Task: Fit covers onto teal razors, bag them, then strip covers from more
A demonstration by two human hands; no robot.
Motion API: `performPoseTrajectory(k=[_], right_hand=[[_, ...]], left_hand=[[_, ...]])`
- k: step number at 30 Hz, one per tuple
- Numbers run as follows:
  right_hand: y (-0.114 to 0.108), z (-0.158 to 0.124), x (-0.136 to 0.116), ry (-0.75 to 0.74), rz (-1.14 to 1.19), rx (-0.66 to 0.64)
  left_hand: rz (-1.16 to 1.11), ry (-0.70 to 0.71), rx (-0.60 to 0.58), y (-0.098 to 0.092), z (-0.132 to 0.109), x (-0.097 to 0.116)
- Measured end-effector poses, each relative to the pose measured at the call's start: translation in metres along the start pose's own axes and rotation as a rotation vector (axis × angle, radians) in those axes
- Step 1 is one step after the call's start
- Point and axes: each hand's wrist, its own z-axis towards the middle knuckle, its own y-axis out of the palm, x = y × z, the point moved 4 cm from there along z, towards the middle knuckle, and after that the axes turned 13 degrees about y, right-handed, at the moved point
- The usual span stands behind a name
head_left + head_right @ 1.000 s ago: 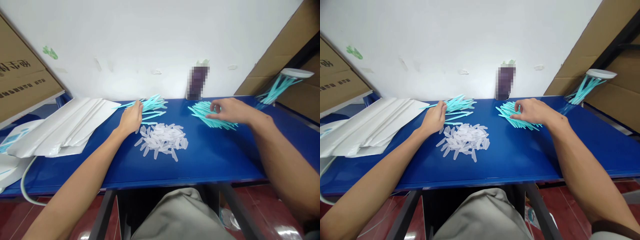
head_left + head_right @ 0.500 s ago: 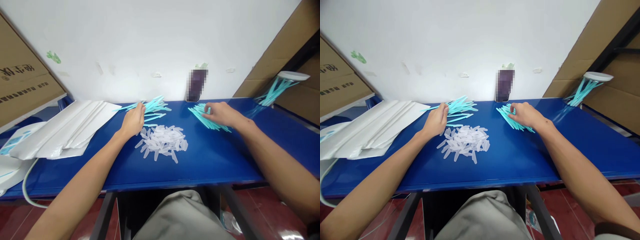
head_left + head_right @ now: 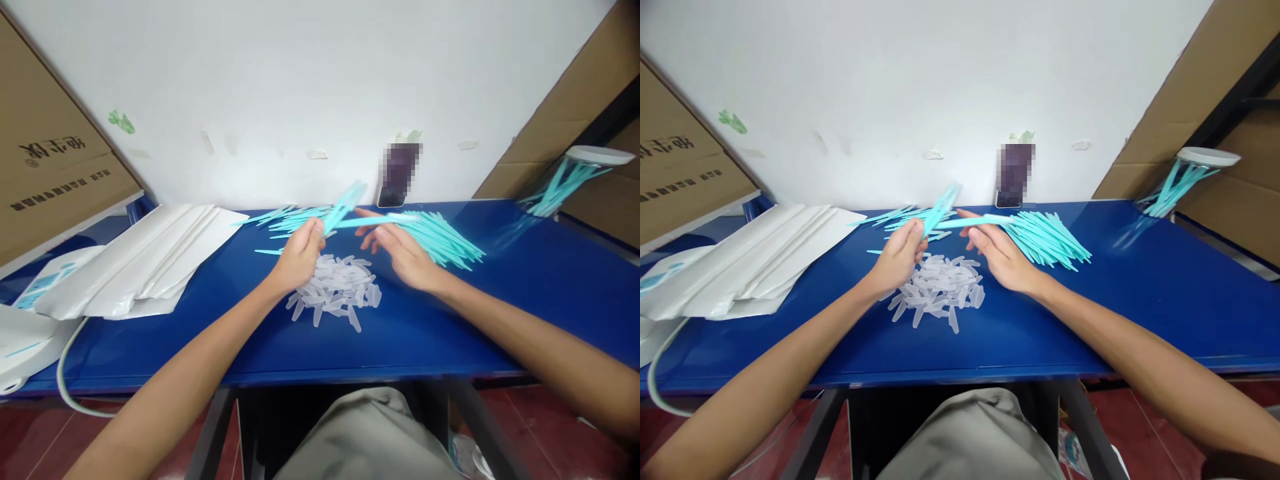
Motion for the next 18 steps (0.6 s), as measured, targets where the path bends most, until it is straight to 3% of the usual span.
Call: performPoseTrajectory(k=[5, 8, 14, 18], right_hand=[[0.003, -0.008, -0.009, 0.012, 0.181, 0.105], [0.008, -0.014, -0.016, -0.012, 0.209, 0.041], [0.026, -0.021, -0.022, -0.046, 0.274, -0.092], [0.024, -0.020, -0.021, -0.036, 0.319, -0.024]], left_hand=[[-0.093, 0.078, -0.181, 0.025, -0.011, 0.026], [-0.104, 0.110, -0.137, 0.031, -0.012, 0.032], [0.236, 0.328, -0.018, 0.039, -0.010, 0.038], [0.370, 0.382, 0.052, 0.037, -0.011, 0.038]])
